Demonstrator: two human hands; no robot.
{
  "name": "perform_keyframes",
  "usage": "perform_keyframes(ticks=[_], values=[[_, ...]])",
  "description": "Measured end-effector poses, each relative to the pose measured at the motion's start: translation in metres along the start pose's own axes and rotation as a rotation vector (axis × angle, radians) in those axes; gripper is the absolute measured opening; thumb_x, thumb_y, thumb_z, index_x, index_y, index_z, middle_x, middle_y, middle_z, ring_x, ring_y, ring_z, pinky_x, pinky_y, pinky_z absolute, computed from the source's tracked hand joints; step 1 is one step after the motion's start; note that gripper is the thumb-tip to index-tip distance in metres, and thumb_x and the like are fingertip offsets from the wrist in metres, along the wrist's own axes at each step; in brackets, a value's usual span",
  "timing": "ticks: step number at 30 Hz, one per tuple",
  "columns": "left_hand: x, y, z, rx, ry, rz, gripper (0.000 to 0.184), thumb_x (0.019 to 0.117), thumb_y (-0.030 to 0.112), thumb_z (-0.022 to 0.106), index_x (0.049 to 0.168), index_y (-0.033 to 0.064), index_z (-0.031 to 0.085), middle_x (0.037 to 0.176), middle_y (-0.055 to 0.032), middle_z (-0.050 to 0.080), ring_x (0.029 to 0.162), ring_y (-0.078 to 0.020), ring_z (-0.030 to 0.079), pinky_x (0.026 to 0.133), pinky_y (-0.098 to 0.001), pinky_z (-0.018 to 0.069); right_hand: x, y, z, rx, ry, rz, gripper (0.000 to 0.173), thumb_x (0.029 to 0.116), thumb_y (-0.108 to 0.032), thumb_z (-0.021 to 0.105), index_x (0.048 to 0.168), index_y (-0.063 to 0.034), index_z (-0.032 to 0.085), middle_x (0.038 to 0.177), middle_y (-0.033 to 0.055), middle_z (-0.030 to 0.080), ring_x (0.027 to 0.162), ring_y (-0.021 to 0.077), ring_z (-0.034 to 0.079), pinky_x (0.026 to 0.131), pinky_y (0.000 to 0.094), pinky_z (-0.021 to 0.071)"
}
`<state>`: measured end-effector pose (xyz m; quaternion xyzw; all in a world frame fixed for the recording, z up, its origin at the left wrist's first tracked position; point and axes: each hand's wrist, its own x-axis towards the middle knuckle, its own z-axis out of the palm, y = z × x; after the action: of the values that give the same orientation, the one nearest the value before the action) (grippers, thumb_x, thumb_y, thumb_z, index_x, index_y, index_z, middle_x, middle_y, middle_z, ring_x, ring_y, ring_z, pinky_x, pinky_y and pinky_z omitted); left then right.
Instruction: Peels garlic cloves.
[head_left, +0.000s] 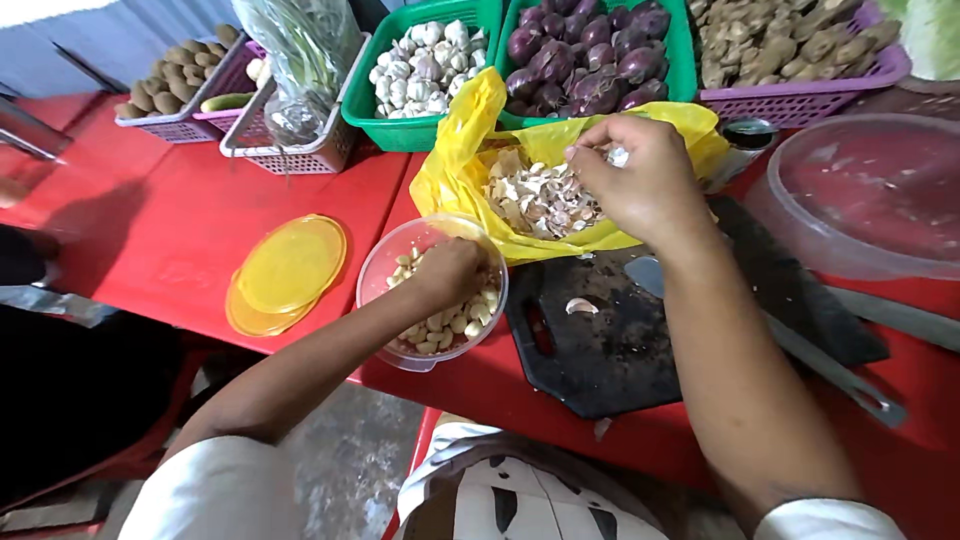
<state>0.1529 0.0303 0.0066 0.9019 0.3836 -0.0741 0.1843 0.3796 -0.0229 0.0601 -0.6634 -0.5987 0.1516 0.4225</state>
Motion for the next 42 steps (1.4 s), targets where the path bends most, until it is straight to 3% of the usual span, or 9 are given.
perform_keyframes(ticks=[5, 8, 12, 15, 20, 23, 27, 34, 42], values=[[-0.013, -0.016, -0.018, -0.126, 0.103, 0.140, 0.017, 0.0997, 0.010, 0.064, 0.091, 0.0002, 0.074, 0.081, -0.0111, 0.070, 0.075, -0.0229, 0.067, 0.073, -0.0446, 0.0547, 0.001, 0.003, -0.002, 0.022, 0.005, 0.004, 0.023, 0.1028, -0.024, 0.058, 0.109, -0.0045, 0.069, 0.105, 0.0145, 0.069, 0.099, 0.0253, 0.065, 0.085, 0.0501, 0.0506], [-0.024, -0.014, -0.048, -0.163, 0.181, 0.157, 0.018, 0.1017, 0.012, 0.061, 0.096, 0.0015, 0.074, 0.086, -0.0097, 0.071, 0.077, -0.0186, 0.068, 0.076, -0.0410, 0.0566, 0.005, 0.008, 0.000, 0.105, -0.029, 0.063, 0.026, 0.1040, -0.025, 0.058, 0.115, -0.0039, 0.067, 0.109, 0.0162, 0.067, 0.098, 0.0251, 0.065, 0.086, 0.0496, 0.0515], [-0.008, 0.016, -0.082, -0.071, 0.417, 0.194, 0.021, 0.1026, 0.016, 0.059, 0.099, 0.0012, 0.075, 0.089, -0.0124, 0.072, 0.083, -0.0239, 0.070, 0.081, -0.0473, 0.0565, 0.014, 0.024, 0.009, 0.520, -0.098, 0.209, 0.034, 0.1074, -0.030, 0.050, 0.127, -0.0048, 0.061, 0.102, 0.0075, 0.064, 0.078, 0.0118, 0.060, 0.068, 0.0300, 0.0529], [0.028, 0.036, -0.083, 0.057, 0.451, 0.140, 0.021, 0.0964, 0.023, 0.069, 0.092, 0.0023, 0.071, 0.091, -0.0157, 0.070, 0.088, -0.0356, 0.069, 0.077, -0.0612, 0.0530, 0.017, 0.021, 0.010, 0.985, -0.099, 0.409, 0.030, 0.1064, -0.023, 0.050, 0.129, -0.0049, 0.058, 0.105, 0.0070, 0.064, 0.086, 0.0158, 0.065, 0.077, 0.0326, 0.0576], [0.045, 0.053, -0.083, 0.150, 0.330, 0.073, 0.038, 0.0998, 0.009, 0.060, 0.137, 0.0158, 0.066, 0.136, -0.0144, 0.064, 0.124, -0.0394, 0.060, 0.092, -0.0673, 0.0493, 0.016, 0.020, 0.006, 1.139, -0.044, 0.452, 0.042, 0.0974, 0.001, 0.038, 0.135, 0.0022, 0.054, 0.126, 0.0133, 0.060, 0.108, 0.0187, 0.063, 0.094, 0.0344, 0.0528], [0.042, 0.059, -0.081, 0.039, 0.592, 0.178, 0.016, 0.0970, 0.012, 0.064, 0.108, 0.0063, 0.075, 0.107, -0.0139, 0.069, 0.098, -0.0325, 0.068, 0.081, -0.0549, 0.0550, 0.018, 0.021, 0.009, 1.157, -0.021, 0.411, 0.043, 0.0957, 0.007, 0.037, 0.136, 0.0044, 0.053, 0.124, 0.0145, 0.061, 0.103, 0.0194, 0.065, 0.093, 0.0354, 0.0552], [0.048, 0.059, -0.073, -0.234, 0.567, 0.329, 0.028, 0.0951, 0.018, 0.071, 0.117, 0.0013, 0.073, 0.108, -0.0158, 0.071, 0.091, -0.0246, 0.070, 0.081, -0.0410, 0.0594, 0.014, 0.012, 0.017, 1.136, -0.002, 0.414, 0.033, 0.1018, 0.004, 0.039, 0.130, 0.0009, 0.057, 0.111, 0.0065, 0.064, 0.087, 0.0095, 0.062, 0.078, 0.0245, 0.0534], [0.064, 0.038, -0.065, -0.953, 0.491, 0.264, 0.014, 0.0994, 0.005, 0.064, 0.108, -0.0058, 0.068, 0.095, -0.0090, 0.073, 0.081, -0.0116, 0.073, 0.080, -0.0301, 0.0633, 0.011, 0.011, 0.014, 0.878, -0.005, 0.307, 0.024, 0.1029, 0.002, 0.052, 0.123, 0.0057, 0.063, 0.119, 0.0137, 0.065, 0.096, 0.0133, 0.070, 0.087, 0.0289, 0.0604], [0.062, 0.037, -0.067, -1.077, 0.511, 0.190, 0.011, 0.0994, 0.006, 0.064, 0.102, -0.0040, 0.068, 0.087, -0.0061, 0.071, 0.076, -0.0106, 0.072, 0.077, -0.0289, 0.0631, 0.010, 0.012, 0.016, 0.874, -0.031, 0.274, 0.021, 0.1013, -0.010, 0.062, 0.118, 0.0029, 0.064, 0.104, 0.0084, 0.067, 0.082, 0.0131, 0.069, 0.077, 0.0298, 0.0616]])
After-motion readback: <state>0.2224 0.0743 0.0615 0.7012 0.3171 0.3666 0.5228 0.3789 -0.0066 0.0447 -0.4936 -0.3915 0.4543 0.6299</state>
